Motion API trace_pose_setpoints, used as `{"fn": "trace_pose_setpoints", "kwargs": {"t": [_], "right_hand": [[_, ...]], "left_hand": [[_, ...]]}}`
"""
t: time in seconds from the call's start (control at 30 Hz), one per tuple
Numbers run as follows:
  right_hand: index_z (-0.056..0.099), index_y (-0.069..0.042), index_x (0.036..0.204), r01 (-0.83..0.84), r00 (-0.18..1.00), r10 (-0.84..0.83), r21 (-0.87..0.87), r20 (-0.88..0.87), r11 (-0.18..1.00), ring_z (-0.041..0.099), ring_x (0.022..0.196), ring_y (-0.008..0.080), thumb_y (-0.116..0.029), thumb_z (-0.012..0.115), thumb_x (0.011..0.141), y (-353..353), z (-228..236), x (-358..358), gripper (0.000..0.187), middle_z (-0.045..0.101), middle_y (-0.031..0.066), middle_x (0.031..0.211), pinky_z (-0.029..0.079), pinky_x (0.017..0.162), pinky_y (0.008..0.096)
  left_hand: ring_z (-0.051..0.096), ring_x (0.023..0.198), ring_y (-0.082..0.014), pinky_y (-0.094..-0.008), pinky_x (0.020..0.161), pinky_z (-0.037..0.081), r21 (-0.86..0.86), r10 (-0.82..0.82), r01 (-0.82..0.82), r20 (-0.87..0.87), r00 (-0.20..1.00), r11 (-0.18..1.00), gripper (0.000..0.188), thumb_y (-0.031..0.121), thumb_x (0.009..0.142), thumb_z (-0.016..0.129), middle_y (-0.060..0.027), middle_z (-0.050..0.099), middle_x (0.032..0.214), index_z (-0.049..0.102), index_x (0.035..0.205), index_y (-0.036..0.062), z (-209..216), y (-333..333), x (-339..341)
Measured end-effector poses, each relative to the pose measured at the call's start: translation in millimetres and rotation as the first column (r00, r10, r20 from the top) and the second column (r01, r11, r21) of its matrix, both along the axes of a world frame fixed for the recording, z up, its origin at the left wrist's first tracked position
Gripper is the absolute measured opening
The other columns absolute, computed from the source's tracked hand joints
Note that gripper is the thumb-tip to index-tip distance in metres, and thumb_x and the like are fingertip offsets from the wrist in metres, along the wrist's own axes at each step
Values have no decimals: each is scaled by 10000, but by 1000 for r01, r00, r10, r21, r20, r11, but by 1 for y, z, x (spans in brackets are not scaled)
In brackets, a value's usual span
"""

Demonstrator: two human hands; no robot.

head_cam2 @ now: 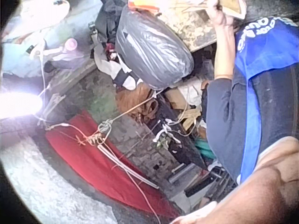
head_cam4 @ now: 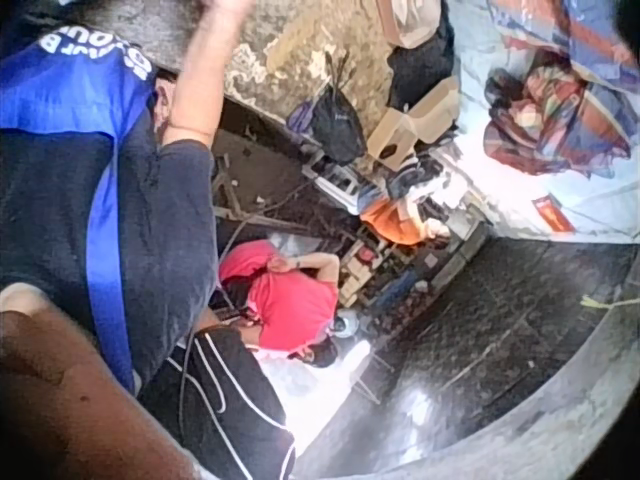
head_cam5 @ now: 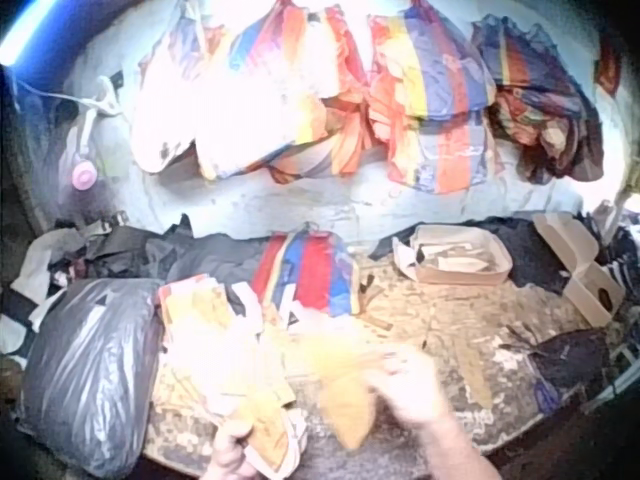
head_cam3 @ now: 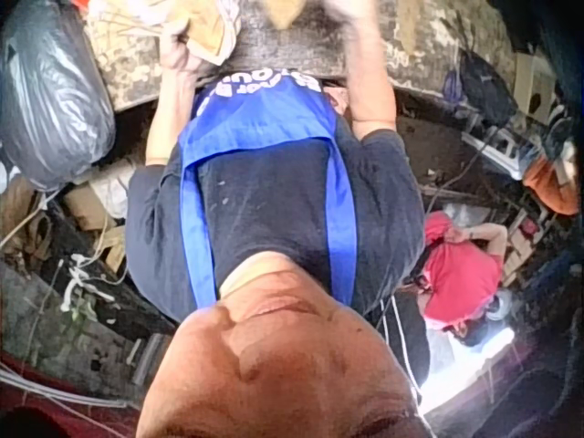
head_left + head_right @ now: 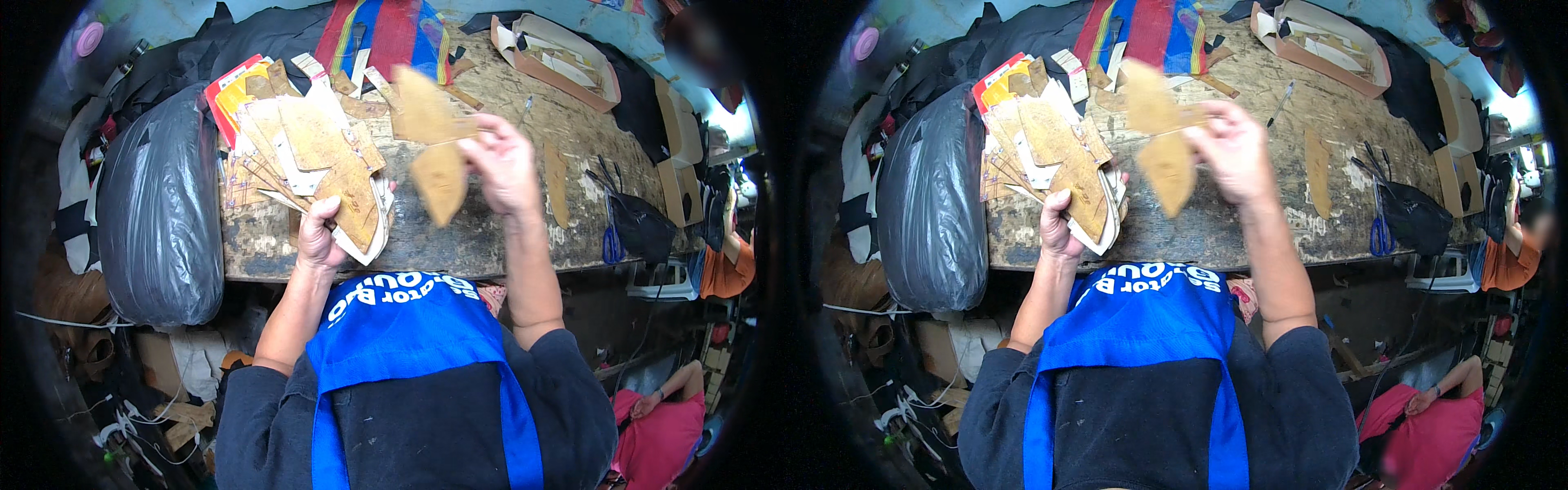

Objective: The person opens a small box and removes papers and cardboard pieces, then places them on the table. They handle a colorful woven bag and continue to sort through various cardboard templates and papers, arranging them on the work surface.

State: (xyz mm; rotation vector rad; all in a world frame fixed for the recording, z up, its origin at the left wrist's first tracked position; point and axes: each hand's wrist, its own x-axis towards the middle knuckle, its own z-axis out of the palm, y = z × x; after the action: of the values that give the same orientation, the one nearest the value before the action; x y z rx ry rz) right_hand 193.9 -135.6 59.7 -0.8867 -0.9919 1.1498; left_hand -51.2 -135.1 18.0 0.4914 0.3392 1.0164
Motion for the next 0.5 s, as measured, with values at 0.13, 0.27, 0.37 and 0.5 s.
{"fn": "trace_pose_setpoints", "kwargs": {"t": [0.13, 0.27, 0.37, 0.5], "right_hand": [[480, 41, 1138, 250, 966, -254, -89, -39, 964, 635, 847, 184, 21, 613, 807, -22, -33, 100, 357, 633, 141, 968, 544, 758, 315], [472, 58, 1171, 474, 880, -450, -307, 152, 825, 629, 888, 219, 0, 610, 807, -46, -61, 184, 393, 626, 159, 987, 521, 771, 302], [484, 103, 1185, 866, 283, -152, -185, 947, 464, 615, 953, 287, -179, 692, 775, -45, -60, 192, 540, 626, 208, 1018, 487, 810, 334], [601, 30, 1076, 592, 606, -392, -64, 693, 803, 615, 888, 192, -304, 738, 751, -18, -35, 98, 486, 646, 143, 938, 499, 786, 306]], "left_hand": [[432, 1186, -428, -530, 904, 455, 64, -28, 23, 66, 997, 998, 726, 221, 749, 590, -225, 414, 1306, 269, 1373, 34, 5, 1, 1], [425, 1193, -428, -530, 906, 454, 43, 7, -9, 29, 1000, 999, 733, 216, 744, 593, -225, 422, 1297, 265, 1374, 33, 7, 3, 1], [417, 1198, -436, -532, 907, 452, 40, -8, 7, 32, 999, 999, 735, 213, 741, 595, -226, 424, 1294, 267, 1374, 33, 5, 3, 3], [409, 1202, -445, -539, 909, 447, 20, -33, 33, 11, 999, 999, 729, 207, 743, 598, -226, 425, 1291, 271, 1371, 33, -1, 4, 6]]}}
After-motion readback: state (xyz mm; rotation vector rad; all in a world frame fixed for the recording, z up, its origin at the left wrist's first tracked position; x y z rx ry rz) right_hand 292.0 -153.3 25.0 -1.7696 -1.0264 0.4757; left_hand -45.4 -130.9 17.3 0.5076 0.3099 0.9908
